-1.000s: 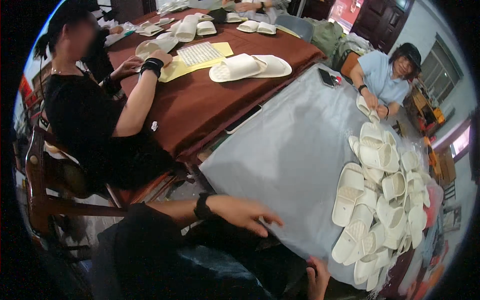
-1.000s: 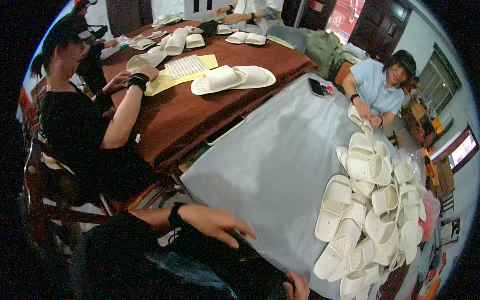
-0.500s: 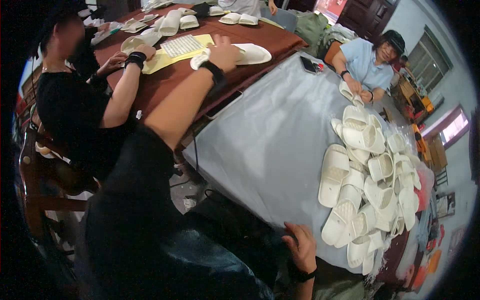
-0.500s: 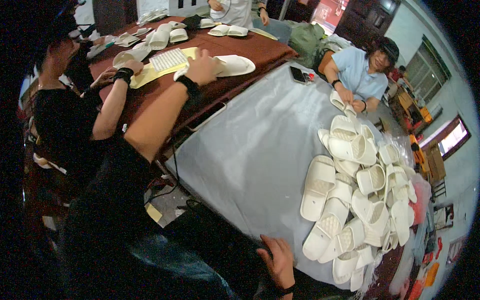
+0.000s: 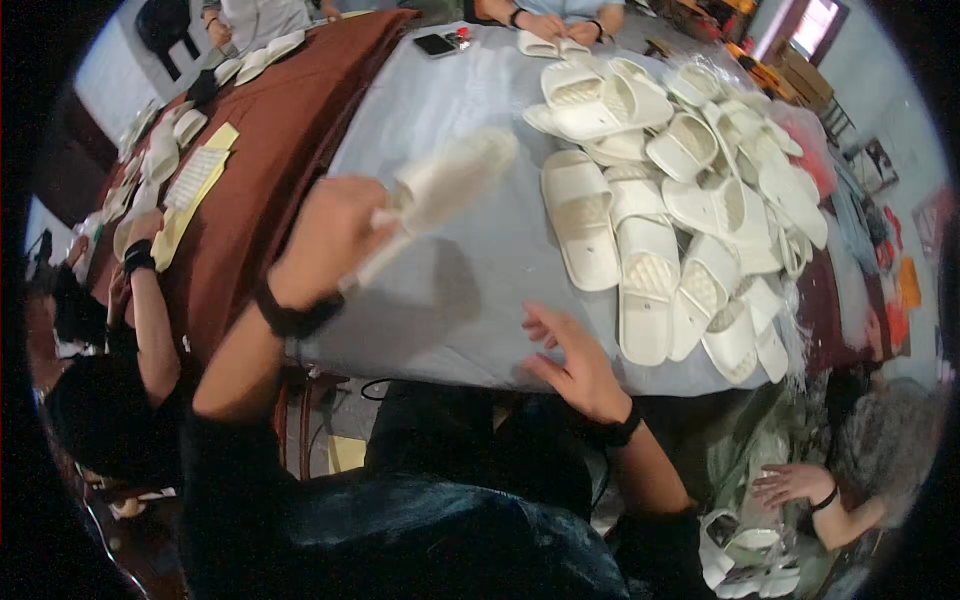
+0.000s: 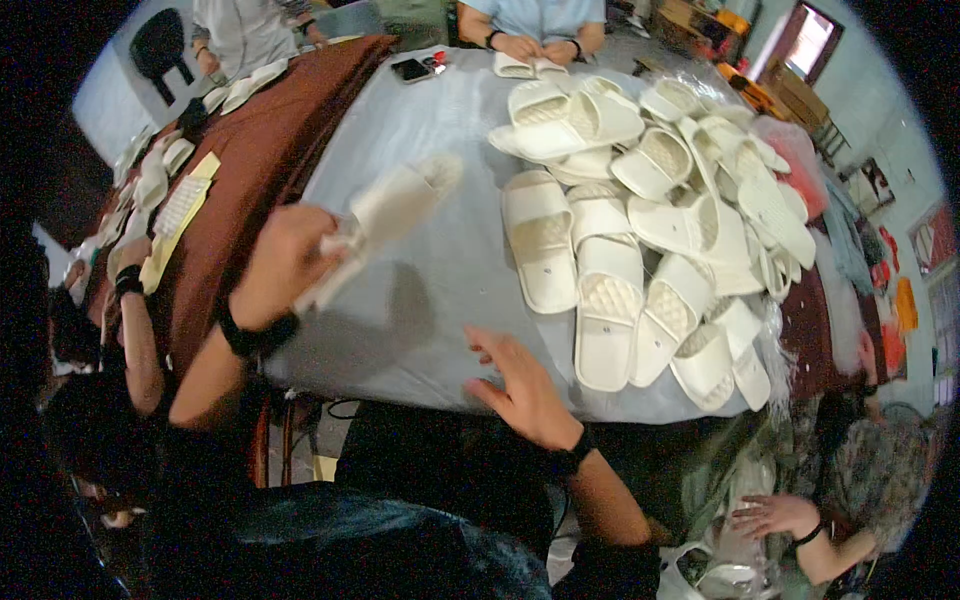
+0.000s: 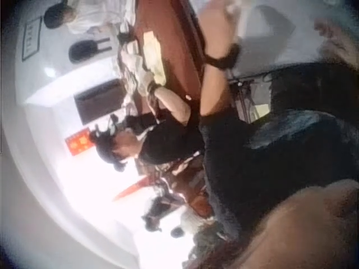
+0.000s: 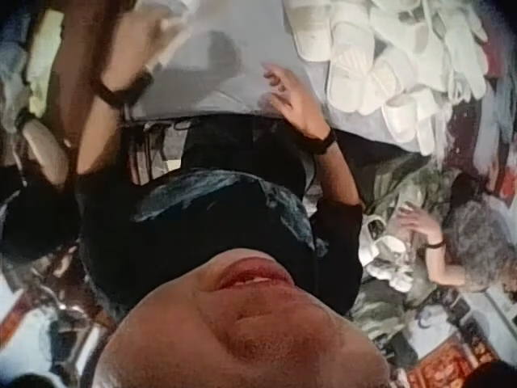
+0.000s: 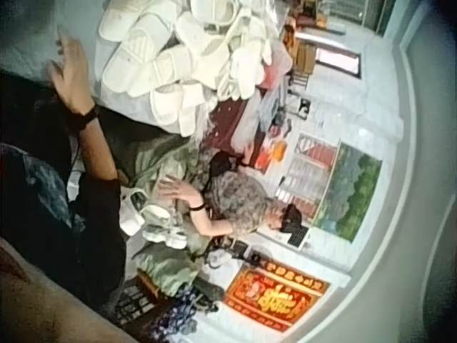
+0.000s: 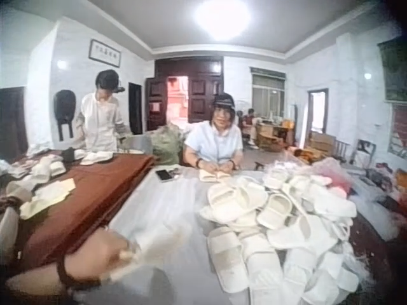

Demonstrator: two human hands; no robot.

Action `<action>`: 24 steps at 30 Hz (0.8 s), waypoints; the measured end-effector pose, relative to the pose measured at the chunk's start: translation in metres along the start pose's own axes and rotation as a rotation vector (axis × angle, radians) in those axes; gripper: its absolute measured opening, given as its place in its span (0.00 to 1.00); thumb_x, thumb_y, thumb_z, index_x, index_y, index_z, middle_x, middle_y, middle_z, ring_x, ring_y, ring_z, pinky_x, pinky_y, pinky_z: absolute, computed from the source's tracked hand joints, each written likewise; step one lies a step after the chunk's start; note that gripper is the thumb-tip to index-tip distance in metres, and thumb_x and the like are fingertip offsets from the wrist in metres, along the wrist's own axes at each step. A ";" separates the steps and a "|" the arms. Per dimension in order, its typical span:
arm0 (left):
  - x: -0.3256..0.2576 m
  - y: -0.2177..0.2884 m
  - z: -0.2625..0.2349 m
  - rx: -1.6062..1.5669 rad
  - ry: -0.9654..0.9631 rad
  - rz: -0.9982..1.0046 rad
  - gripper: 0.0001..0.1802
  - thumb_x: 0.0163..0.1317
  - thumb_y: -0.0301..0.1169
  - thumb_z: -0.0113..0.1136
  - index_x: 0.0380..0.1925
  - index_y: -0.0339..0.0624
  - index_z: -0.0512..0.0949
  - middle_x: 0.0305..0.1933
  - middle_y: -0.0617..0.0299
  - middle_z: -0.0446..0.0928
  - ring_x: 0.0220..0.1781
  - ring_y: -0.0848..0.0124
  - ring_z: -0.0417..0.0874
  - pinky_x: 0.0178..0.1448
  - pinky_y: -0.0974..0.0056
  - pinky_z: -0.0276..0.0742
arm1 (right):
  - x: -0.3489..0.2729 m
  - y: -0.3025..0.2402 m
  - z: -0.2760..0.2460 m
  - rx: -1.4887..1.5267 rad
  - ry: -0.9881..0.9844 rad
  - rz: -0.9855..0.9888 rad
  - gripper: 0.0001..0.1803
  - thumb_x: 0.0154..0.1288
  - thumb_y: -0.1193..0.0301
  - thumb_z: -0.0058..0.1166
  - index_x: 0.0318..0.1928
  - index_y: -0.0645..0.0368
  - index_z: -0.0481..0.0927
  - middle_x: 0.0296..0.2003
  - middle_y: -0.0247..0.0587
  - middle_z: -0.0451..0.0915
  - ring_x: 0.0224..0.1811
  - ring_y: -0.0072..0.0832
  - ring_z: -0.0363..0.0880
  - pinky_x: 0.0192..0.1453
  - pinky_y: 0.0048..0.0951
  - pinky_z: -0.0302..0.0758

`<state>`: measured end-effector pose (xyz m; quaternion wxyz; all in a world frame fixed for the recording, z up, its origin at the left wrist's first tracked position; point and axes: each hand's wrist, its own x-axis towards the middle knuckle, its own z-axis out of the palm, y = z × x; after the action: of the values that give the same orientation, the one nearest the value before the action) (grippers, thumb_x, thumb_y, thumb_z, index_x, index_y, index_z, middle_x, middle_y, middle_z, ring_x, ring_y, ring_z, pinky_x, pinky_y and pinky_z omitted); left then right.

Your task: Inspecting and packaging white slippers into a plastic bag.

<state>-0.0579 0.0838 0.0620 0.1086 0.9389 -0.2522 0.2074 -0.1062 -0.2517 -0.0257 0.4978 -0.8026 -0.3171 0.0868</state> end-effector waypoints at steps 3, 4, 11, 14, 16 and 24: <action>-0.025 0.069 0.042 -0.122 -0.045 -0.114 0.11 0.51 0.28 0.68 0.33 0.39 0.76 0.34 0.52 0.77 0.40 0.50 0.77 0.45 0.51 0.71 | 0.011 -0.007 0.012 0.046 0.040 -0.080 0.41 0.60 0.70 0.64 0.71 0.56 0.58 0.54 0.51 0.72 0.51 0.44 0.74 0.58 0.40 0.73; -0.028 0.087 0.057 -0.136 -0.052 -0.104 0.11 0.51 0.28 0.68 0.33 0.39 0.76 0.34 0.52 0.77 0.40 0.50 0.77 0.45 0.51 0.71 | 0.014 -0.006 0.015 0.071 0.054 -0.080 0.44 0.60 0.69 0.64 0.73 0.55 0.55 0.57 0.53 0.70 0.53 0.46 0.73 0.59 0.41 0.72; -0.009 0.093 0.041 -0.349 -0.090 -0.198 0.14 0.51 0.26 0.68 0.37 0.41 0.75 0.38 0.53 0.77 0.45 0.50 0.77 0.51 0.50 0.71 | 0.020 -0.004 0.031 0.024 0.010 -0.061 0.45 0.59 0.67 0.65 0.73 0.56 0.55 0.63 0.59 0.61 0.60 0.50 0.68 0.63 0.42 0.70; 0.024 0.059 0.020 -0.212 -0.010 0.001 0.21 0.49 0.24 0.70 0.45 0.41 0.75 0.50 0.50 0.75 0.56 0.49 0.74 0.60 0.54 0.71 | 0.017 -0.008 0.030 -0.163 0.034 -0.070 0.43 0.58 0.67 0.65 0.72 0.54 0.59 0.65 0.57 0.60 0.60 0.49 0.67 0.64 0.43 0.69; 0.036 0.037 0.028 -0.265 -0.064 0.073 0.30 0.49 0.31 0.72 0.54 0.44 0.75 0.58 0.48 0.72 0.62 0.48 0.70 0.64 0.52 0.68 | 0.016 -0.014 0.033 -0.116 0.009 -0.106 0.40 0.57 0.67 0.66 0.69 0.52 0.63 0.64 0.55 0.62 0.60 0.48 0.67 0.64 0.44 0.69; 0.049 0.023 0.085 -0.315 -0.525 0.202 0.42 0.40 0.42 0.78 0.60 0.52 0.74 0.62 0.44 0.69 0.64 0.46 0.68 0.67 0.49 0.65 | 0.034 -0.021 0.047 -0.275 0.045 -0.211 0.33 0.56 0.65 0.66 0.62 0.55 0.70 0.56 0.49 0.70 0.58 0.49 0.66 0.62 0.44 0.70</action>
<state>-0.0032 0.0171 0.0102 0.1624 0.9022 -0.3927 -0.0735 -0.1094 -0.1903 -0.0247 0.3968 -0.8271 -0.3971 -0.0281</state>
